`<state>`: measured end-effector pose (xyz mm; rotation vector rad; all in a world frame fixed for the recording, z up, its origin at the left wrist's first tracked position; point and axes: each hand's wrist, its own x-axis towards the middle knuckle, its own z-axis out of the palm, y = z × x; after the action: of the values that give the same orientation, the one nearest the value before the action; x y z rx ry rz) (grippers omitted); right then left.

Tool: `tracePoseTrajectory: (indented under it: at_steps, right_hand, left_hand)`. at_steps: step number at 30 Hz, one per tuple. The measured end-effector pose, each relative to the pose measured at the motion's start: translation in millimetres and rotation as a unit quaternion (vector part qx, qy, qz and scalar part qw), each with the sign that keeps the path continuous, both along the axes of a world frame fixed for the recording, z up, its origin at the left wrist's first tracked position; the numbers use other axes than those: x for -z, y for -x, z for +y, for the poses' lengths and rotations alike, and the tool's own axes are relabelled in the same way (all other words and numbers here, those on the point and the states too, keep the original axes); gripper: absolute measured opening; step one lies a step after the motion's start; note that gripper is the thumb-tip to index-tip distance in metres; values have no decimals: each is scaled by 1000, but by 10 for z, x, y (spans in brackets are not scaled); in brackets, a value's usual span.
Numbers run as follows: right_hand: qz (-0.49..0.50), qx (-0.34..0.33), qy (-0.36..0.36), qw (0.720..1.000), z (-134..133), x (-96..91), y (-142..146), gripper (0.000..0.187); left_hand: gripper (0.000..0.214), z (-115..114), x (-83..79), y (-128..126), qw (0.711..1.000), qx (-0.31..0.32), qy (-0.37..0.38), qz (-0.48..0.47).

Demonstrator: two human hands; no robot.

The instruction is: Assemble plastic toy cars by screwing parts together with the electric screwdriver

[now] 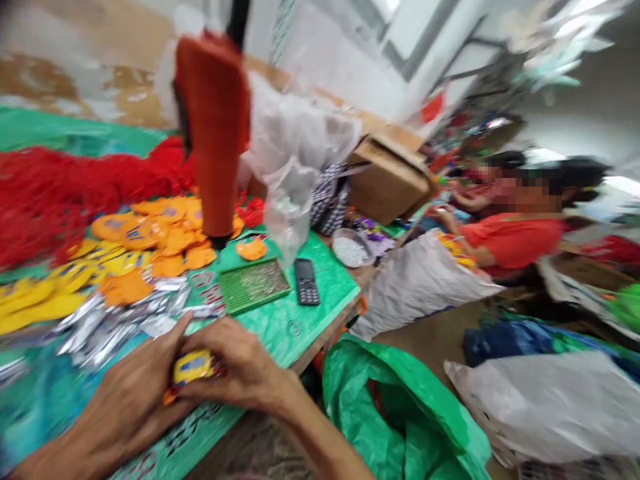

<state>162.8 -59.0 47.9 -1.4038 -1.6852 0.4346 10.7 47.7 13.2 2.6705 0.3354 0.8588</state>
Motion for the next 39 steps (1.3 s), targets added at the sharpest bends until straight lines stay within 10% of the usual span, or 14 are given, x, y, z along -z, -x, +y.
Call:
tracePoseTrajectory:
  at_steps: [9,39]
  right_hand:
    - [92,41,113,989,-26,-35,-82,36]
    - [80,120,42,989,-167,116,-79,37]
  left_hand:
    - [82,2,-84,23,995,53,51,62]
    - [89,-3,-105,23,995,54,45,77]
